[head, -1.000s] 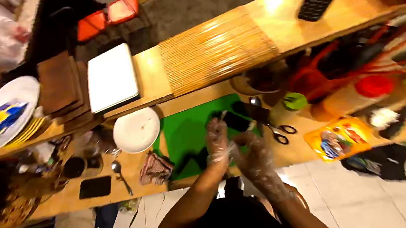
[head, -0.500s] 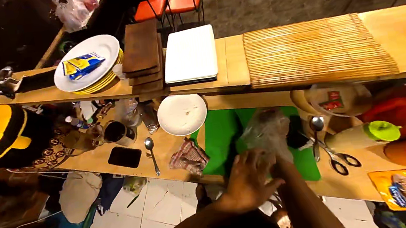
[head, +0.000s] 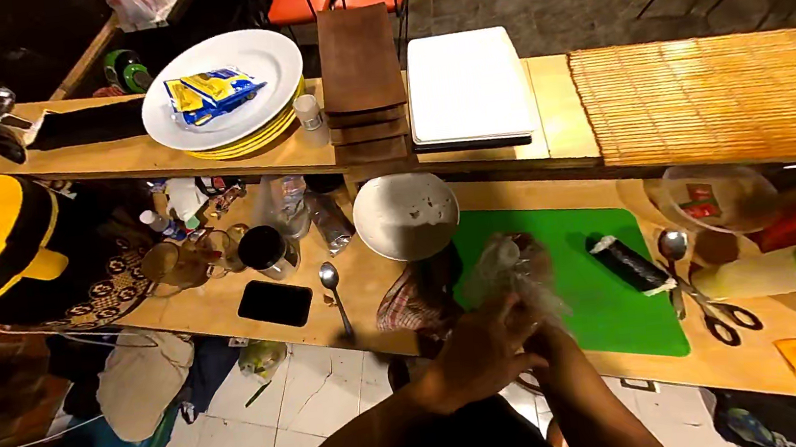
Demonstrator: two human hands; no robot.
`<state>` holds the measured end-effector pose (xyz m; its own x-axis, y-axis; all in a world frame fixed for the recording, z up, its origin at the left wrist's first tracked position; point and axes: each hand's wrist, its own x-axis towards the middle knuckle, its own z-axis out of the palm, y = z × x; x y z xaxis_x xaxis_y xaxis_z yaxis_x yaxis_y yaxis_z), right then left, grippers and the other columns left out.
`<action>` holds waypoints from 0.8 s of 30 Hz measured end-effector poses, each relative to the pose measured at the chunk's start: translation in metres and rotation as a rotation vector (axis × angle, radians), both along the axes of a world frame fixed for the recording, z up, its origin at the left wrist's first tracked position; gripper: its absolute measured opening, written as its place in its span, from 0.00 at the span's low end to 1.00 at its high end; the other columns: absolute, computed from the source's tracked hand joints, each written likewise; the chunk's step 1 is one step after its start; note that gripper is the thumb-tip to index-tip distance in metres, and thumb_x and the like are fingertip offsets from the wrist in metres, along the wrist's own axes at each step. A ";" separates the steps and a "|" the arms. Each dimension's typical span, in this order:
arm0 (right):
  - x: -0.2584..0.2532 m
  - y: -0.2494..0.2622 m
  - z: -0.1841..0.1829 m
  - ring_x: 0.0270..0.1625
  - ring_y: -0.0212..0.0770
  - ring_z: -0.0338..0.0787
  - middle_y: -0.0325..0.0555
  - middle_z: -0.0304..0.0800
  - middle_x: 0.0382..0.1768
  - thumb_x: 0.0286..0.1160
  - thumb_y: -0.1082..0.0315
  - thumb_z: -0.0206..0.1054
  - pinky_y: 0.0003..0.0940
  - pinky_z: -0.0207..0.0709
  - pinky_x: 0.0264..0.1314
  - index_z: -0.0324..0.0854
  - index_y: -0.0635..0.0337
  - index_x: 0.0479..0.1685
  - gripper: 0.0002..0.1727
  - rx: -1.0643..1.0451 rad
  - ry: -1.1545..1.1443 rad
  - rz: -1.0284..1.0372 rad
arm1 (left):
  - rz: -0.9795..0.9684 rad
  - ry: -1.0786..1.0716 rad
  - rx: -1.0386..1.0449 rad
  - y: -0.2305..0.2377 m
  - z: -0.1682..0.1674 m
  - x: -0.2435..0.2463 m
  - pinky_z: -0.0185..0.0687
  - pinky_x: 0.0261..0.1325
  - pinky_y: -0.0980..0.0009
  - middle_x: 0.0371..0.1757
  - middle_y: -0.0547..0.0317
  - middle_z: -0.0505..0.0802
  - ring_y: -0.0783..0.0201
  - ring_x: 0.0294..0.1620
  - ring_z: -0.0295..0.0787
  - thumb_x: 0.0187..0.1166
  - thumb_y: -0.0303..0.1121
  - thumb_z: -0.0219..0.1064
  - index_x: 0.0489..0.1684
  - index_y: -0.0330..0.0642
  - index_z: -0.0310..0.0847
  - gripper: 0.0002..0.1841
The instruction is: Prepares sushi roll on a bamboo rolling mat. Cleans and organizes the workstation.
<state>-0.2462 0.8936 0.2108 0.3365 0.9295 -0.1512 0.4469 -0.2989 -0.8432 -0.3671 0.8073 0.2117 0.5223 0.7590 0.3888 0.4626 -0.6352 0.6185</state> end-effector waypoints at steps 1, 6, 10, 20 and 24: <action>-0.001 -0.001 0.003 0.61 0.48 0.89 0.64 0.88 0.58 0.88 0.65 0.59 0.43 0.80 0.68 0.79 0.74 0.66 0.20 -0.003 0.018 0.026 | 0.006 -0.016 0.017 0.002 0.001 -0.004 0.90 0.61 0.60 0.63 0.38 0.89 0.48 0.61 0.91 0.73 0.33 0.77 0.60 0.38 0.89 0.18; -0.027 -0.015 -0.007 0.45 0.24 0.86 0.46 0.86 0.43 0.84 0.75 0.58 0.21 0.82 0.52 0.76 0.78 0.58 0.13 0.225 0.387 0.021 | 0.116 -0.034 0.068 0.011 0.006 -0.021 0.92 0.48 0.61 0.50 0.39 0.93 0.49 0.48 0.95 0.71 0.21 0.70 0.44 0.32 0.91 0.08; -0.051 -0.024 -0.011 0.50 0.35 0.89 0.56 0.90 0.48 0.77 0.75 0.67 0.31 0.83 0.58 0.80 0.77 0.58 0.15 0.119 0.249 0.051 | 0.306 -0.037 0.022 0.029 0.009 -0.044 0.92 0.49 0.57 0.46 0.39 0.94 0.48 0.45 0.95 0.71 0.22 0.68 0.45 0.27 0.89 0.09; -0.055 -0.084 0.014 0.70 0.53 0.86 0.65 0.87 0.64 0.82 0.69 0.63 0.49 0.74 0.77 0.80 0.74 0.68 0.21 -0.073 0.009 0.848 | 0.336 -0.211 -0.382 0.020 -0.010 -0.098 0.89 0.46 0.68 0.36 0.51 0.93 0.65 0.38 0.91 0.70 0.25 0.70 0.43 0.30 0.88 0.09; -0.058 -0.100 0.022 0.59 0.57 0.90 0.67 0.90 0.52 0.87 0.64 0.58 0.55 0.79 0.67 0.83 0.75 0.58 0.19 -0.065 0.071 0.950 | 0.488 -0.232 -0.411 0.021 -0.020 -0.125 0.88 0.45 0.66 0.36 0.50 0.91 0.66 0.37 0.89 0.70 0.23 0.71 0.42 0.26 0.85 0.08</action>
